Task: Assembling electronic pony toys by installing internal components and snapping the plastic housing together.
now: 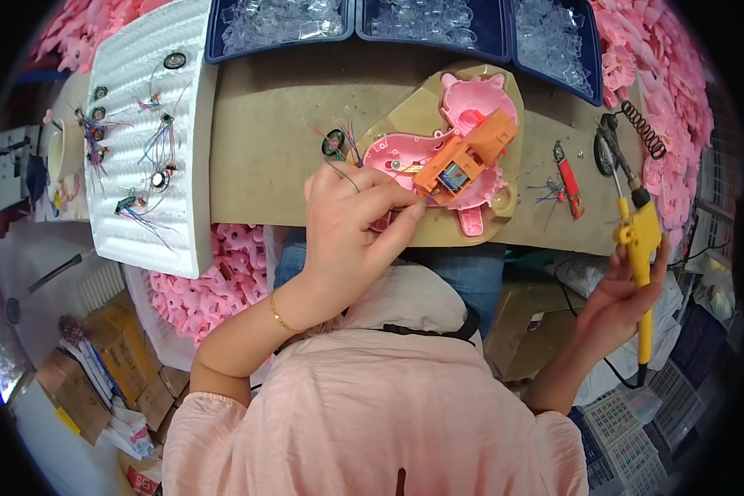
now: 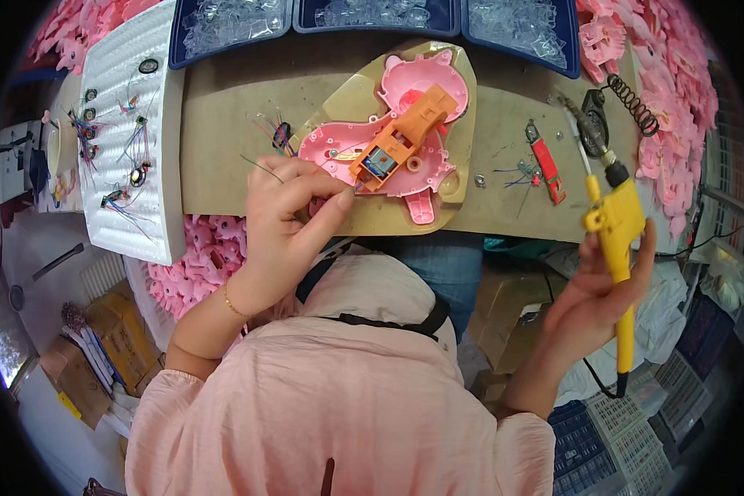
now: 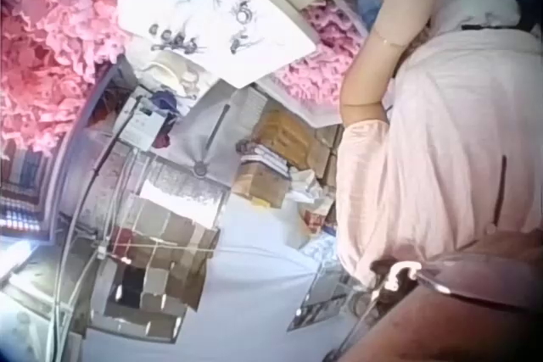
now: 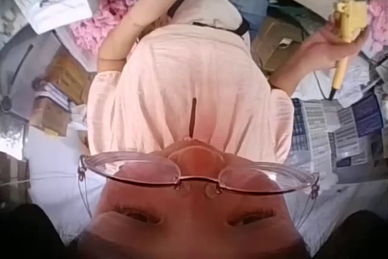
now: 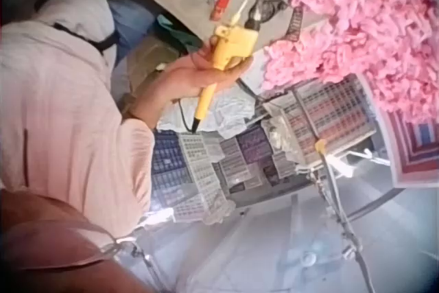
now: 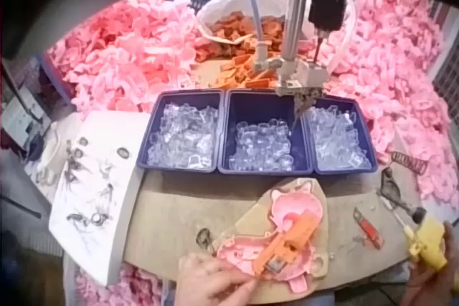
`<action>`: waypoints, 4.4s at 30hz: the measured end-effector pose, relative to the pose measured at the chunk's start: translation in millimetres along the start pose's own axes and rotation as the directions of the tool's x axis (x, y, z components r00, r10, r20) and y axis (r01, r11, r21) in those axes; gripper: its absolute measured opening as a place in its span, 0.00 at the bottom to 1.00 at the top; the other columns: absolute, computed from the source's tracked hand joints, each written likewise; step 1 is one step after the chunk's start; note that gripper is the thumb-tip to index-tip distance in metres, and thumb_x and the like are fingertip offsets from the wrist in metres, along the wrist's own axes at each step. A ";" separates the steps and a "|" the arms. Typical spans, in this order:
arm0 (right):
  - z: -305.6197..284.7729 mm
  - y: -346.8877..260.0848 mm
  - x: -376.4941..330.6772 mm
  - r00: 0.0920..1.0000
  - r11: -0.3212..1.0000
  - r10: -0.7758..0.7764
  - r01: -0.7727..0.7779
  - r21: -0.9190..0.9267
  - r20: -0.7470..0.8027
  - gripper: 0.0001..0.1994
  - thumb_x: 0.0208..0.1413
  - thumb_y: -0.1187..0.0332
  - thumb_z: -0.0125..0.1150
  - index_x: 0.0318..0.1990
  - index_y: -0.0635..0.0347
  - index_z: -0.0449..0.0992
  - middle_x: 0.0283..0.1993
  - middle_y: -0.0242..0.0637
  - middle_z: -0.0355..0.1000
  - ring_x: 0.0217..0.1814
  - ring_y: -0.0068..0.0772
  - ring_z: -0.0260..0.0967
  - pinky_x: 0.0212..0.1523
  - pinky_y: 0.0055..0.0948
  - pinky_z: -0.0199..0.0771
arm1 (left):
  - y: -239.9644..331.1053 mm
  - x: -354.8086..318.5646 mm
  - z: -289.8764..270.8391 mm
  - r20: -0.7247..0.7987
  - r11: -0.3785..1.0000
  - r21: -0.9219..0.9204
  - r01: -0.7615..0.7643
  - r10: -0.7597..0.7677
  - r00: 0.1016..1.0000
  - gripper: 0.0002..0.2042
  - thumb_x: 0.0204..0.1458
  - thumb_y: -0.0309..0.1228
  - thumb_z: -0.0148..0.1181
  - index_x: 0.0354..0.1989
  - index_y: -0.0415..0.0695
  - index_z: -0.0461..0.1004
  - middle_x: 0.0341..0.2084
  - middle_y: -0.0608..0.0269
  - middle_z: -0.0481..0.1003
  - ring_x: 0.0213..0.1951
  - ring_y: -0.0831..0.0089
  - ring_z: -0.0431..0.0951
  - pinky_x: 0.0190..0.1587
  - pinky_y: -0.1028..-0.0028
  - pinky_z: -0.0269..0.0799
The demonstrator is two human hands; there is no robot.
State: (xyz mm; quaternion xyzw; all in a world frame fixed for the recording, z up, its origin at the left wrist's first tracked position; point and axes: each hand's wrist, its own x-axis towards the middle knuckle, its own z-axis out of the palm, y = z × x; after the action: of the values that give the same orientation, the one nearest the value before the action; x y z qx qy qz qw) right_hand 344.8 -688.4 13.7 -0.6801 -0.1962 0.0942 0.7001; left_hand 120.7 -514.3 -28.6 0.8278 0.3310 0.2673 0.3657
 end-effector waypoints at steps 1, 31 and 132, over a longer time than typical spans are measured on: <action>-3.3 0.8 -10.0 0.994 0.996 -0.076 0.079 -0.037 0.083 0.33 0.57 0.52 0.48 0.61 0.68 0.49 0.54 0.49 0.61 0.55 0.39 0.63 0.52 0.31 0.66 | -1.0 -0.5 1.6 -0.027 1.000 -0.001 0.001 -0.001 1.000 0.02 0.40 0.27 0.62 0.24 0.46 0.76 0.23 0.69 0.72 0.33 0.71 0.64 0.40 0.72 0.55; 12.1 -22.1 -49.3 0.401 0.889 0.422 -0.010 -0.457 0.813 0.26 0.41 0.71 0.56 0.51 0.68 0.65 0.34 0.45 0.73 0.30 0.41 0.72 0.31 0.29 0.71 | 1.0 2.9 5.6 -0.051 0.999 0.039 0.020 -0.018 0.999 0.01 0.40 0.28 0.60 0.22 0.46 0.76 0.22 0.70 0.72 0.31 0.71 0.63 0.38 0.73 0.55; -11.5 -1.0 -67.3 0.722 0.976 -0.193 0.208 0.057 0.664 0.30 0.49 0.70 0.61 0.57 0.62 0.52 0.53 0.67 0.58 0.49 0.48 0.68 0.46 0.36 0.70 | 28.9 18.2 -3.9 0.036 0.981 0.189 -0.051 0.045 0.998 0.04 0.38 0.30 0.63 0.25 0.48 0.76 0.26 0.72 0.70 0.34 0.70 0.65 0.38 0.69 0.55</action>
State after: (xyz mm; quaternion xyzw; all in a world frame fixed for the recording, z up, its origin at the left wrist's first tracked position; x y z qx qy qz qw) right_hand 288.4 -725.8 4.9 -0.5838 -0.5061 0.2521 0.5826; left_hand 139.8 -514.0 0.0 0.8708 0.3290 0.2304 0.2837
